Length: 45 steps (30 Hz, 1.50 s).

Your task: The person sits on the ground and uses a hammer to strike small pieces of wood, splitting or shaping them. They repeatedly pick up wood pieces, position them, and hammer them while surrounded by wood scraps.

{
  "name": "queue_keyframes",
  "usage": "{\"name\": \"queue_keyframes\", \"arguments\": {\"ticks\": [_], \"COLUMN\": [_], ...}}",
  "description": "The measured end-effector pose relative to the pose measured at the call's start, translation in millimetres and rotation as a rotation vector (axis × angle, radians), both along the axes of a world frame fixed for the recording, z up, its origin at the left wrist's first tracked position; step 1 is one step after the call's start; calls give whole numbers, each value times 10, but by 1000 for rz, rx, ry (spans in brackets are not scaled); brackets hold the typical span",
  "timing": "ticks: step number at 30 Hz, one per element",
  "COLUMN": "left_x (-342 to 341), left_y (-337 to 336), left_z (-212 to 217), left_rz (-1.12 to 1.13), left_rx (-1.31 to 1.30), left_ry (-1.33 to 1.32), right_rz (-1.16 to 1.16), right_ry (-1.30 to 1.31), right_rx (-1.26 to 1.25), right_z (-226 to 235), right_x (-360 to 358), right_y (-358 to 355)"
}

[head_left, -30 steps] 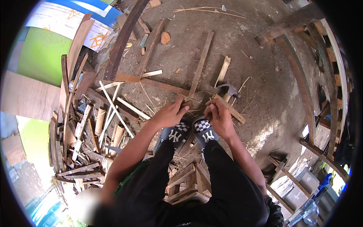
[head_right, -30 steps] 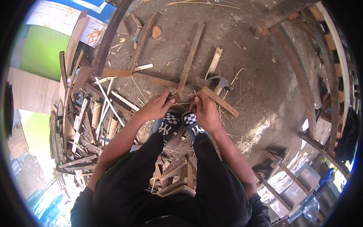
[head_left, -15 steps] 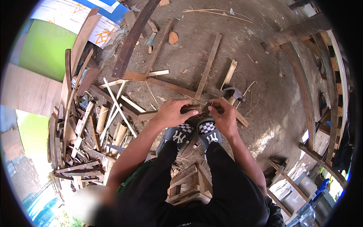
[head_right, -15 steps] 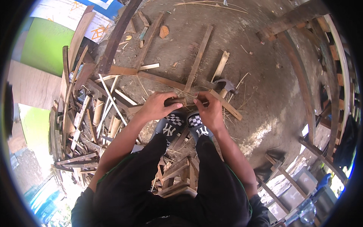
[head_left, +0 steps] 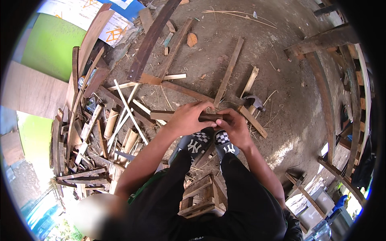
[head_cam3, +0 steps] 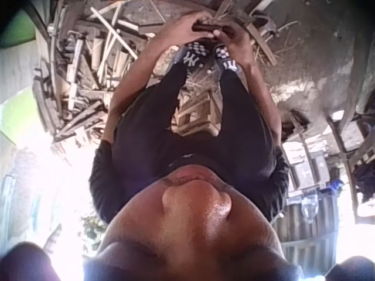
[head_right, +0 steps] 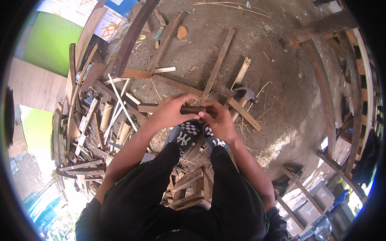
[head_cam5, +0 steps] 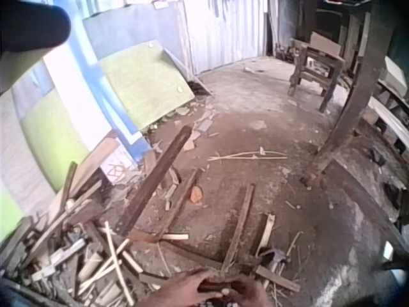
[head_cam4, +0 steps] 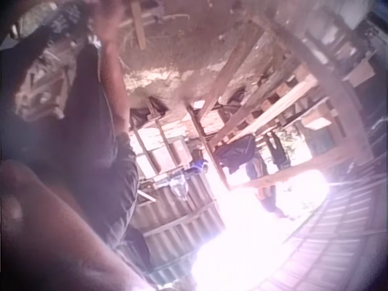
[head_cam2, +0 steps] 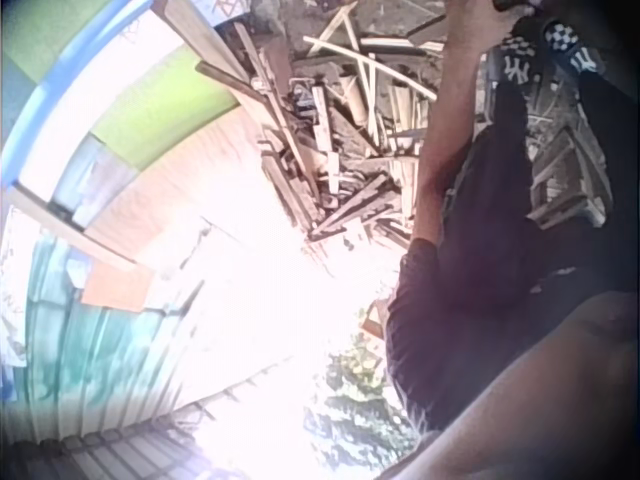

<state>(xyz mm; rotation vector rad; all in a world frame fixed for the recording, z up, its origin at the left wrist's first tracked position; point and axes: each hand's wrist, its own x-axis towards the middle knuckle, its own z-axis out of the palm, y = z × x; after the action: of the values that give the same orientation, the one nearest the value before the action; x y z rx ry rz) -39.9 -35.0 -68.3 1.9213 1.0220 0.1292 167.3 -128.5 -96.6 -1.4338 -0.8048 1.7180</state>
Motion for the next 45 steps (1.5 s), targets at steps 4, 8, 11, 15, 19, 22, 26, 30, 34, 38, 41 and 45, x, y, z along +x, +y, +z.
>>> {"name": "queue_keyframes", "arguments": {"ticks": [4,8,11,15,19,22,26,30,34,38,41,45], "left_x": [-235,-308,-297,-395,-472,-615,-895,-898,-923,-953,-931,-856], "left_y": [89,157,117,98,58,49,121,85,-5,1,15,12], "left_z": [-135,-92,-75,-184,-309,-437,-712,-913,-1083,-1108,-1087,-1092], "left_rz": [-17,14,62,106,65,165,448,842,1129,1122,1118,1186], "left_rx": [-3,-42,-19,1,309,251,-88,-533,-673,-676,-626,-505], "left_ry": [77,259,208,91,209,281,77,-280,-632,-683,-662,-608], "right_rz": [-168,-309,-307,28,-45,-282,-419,-407,-468,-495,-504,-450], "right_ry": [21,39,-7,-405,-301,-90,-81,-129,-8,61,38,-89], "right_rx": [5,36,61,112,76,-12,-43,-86,-112,-78,-64,-36], "right_z": [14,-24,-57,55,14,-86,-138,-294,-546,-621,-629,-650], "right_x": [104,102,87,117,128,180,176,200,198,214,215,177], "right_y": [-13,-88,-84,-35,-53,-62,47,321,432,422,443,537]}}
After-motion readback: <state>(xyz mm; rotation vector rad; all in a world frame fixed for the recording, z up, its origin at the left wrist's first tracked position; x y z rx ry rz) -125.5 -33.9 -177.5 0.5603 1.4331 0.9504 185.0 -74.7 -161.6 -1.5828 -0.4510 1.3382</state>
